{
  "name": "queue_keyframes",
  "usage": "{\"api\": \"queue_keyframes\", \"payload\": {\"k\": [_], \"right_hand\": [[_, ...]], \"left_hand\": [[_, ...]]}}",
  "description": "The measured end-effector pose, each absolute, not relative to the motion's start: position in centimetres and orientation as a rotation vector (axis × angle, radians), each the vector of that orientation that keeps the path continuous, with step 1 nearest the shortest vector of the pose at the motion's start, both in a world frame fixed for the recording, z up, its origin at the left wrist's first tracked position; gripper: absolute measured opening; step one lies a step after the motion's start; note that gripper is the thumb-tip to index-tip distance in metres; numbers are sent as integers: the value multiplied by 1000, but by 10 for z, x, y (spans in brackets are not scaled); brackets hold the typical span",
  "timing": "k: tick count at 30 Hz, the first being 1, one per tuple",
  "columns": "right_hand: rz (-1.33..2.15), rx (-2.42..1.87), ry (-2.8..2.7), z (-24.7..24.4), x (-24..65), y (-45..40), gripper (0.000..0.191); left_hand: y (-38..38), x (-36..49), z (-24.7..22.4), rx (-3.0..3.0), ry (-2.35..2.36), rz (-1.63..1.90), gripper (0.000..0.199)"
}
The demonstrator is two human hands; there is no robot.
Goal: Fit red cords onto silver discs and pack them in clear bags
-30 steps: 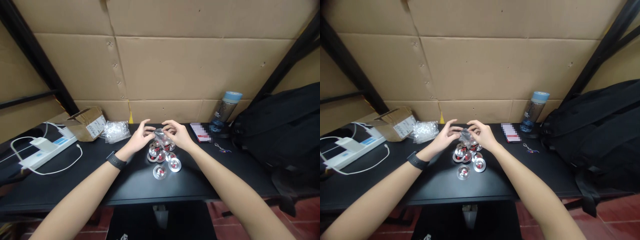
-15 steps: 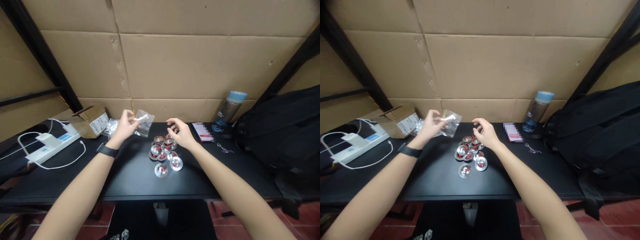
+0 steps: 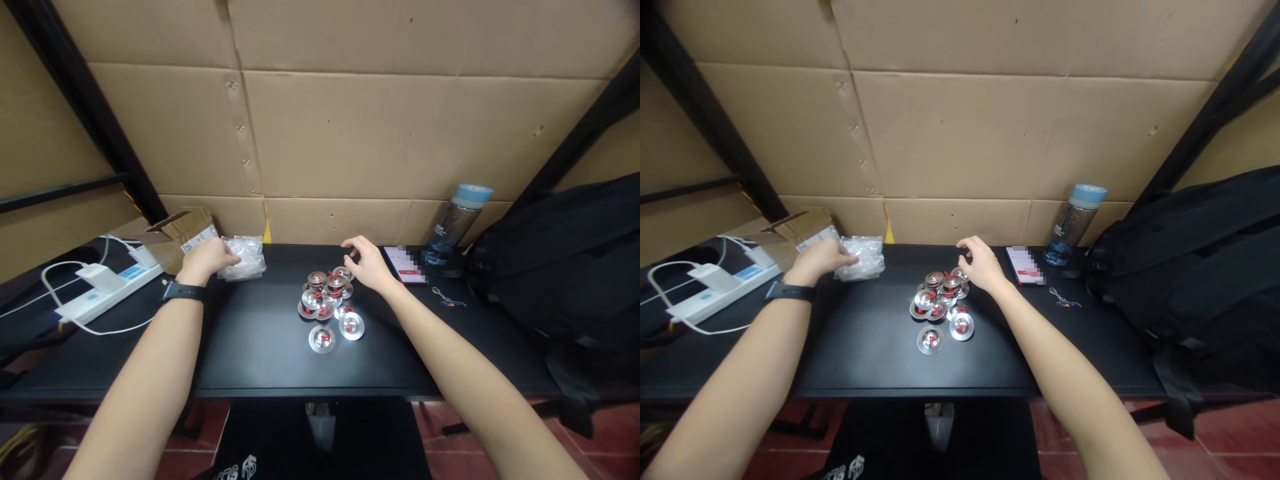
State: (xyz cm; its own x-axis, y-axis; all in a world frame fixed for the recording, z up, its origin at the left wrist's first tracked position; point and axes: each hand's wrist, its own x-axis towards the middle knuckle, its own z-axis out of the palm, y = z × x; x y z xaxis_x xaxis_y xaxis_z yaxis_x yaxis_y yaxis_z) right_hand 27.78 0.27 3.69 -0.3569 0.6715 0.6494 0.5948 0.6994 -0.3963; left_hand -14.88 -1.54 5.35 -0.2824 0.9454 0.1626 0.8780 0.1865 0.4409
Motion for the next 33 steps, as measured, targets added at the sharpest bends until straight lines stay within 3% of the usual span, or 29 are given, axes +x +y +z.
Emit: {"api": "queue_keyframes", "payload": {"k": [3, 8, 11, 13, 15, 21, 26, 30, 33], "right_hand": [[116, -982, -2086, 37, 281, 6, 23], [211, -955, -2174, 37, 281, 5, 17], [336, -883, -2280, 36, 275, -1, 18], [376, -858, -2356, 36, 269, -8, 26], [372, -840, -2432, 35, 261, -15, 32], [313, -717, -2622, 37, 248, -33, 35], [260, -628, -2687, 40, 246, -41, 22], [242, -563, -2690, 38, 242, -43, 31], [247, -540, -2680, 37, 240, -44, 13]], "left_hand": [[-18, -146, 56, 1760, 2502, 400, 37], [-25, -145, 60, 1781, 2593, 432, 44], [-28, -132, 64, 1966, 2584, 741, 36], [-31, -111, 68, 2189, 2391, 1079, 26], [-33, -82, 69, 2344, 2125, 1203, 23], [-41, -14, 56, 2712, 1296, 682, 17], [-39, -14, 45, 2726, 1300, 649, 17], [-35, -22, 44, 2698, 1344, 668, 18], [-33, -22, 44, 2681, 1326, 673, 18]]}}
